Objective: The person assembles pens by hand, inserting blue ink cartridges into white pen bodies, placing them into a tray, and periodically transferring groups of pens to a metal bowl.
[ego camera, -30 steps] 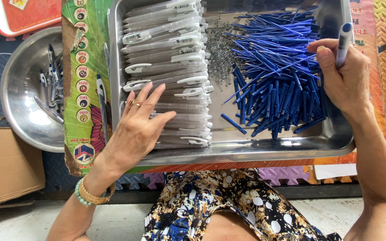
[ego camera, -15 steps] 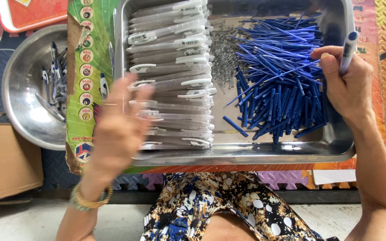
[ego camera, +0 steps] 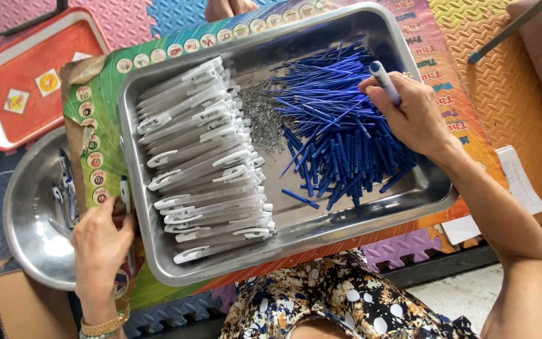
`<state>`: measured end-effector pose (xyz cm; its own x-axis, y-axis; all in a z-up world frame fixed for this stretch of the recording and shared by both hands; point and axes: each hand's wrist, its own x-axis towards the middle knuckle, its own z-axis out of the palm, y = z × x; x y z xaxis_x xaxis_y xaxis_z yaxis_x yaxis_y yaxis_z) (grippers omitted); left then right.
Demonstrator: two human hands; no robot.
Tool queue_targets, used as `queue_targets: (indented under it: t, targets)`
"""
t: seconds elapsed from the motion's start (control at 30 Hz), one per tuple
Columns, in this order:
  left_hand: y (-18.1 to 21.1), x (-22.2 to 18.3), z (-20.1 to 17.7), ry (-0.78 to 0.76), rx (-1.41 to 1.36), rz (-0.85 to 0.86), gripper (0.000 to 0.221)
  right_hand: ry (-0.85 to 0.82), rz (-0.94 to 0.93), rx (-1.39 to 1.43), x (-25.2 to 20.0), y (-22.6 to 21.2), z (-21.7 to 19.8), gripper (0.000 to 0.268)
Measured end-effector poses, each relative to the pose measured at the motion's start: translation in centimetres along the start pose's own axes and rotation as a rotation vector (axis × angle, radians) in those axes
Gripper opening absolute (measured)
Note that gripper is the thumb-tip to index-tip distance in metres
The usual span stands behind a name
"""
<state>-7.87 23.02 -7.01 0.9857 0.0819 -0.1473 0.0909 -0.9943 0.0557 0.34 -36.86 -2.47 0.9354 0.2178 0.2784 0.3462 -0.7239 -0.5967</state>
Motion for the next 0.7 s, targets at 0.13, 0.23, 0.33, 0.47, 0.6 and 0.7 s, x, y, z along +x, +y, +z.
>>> queue_targets:
  t: [0.13, 0.23, 0.33, 0.47, 0.6, 0.7]
  targets:
    - [-0.9, -0.1, -1.9, -0.05, -0.11, -0.033, 0.024, 0.012, -0.05, 0.033, -0.1, 0.1, 0.0, 0.042]
    - [0.5, -1.2, -5.9, 0.023, -0.37, -0.184, 0.045, 0.014, -0.042, 0.111, -0.5, 0.4, 0.2, 0.045]
    - [2.8, -2.3, -9.2, 0.212, -0.93, -0.111, 0.042, 0.099, 0.044, 0.249, -1.1, -0.2, 0.4, 0.063]
    - [11.7, -1.6, -13.6, 0.087, -1.357, 0.11, 0.033, 0.016, 0.042, 0.655, -0.7, -3.7, 0.3, 0.054]
    - [20.7, 1.3, -15.0, -0.344, -1.487, 0.325, 0.018, -0.095, -0.094, 0.871, 0.6, -8.7, 0.0, 0.002]
    - [25.1, 3.3, -13.3, -0.544, -1.478, 0.41, 0.058, -0.114, -0.072, 0.858, 0.4, -12.1, -1.1, 0.012]
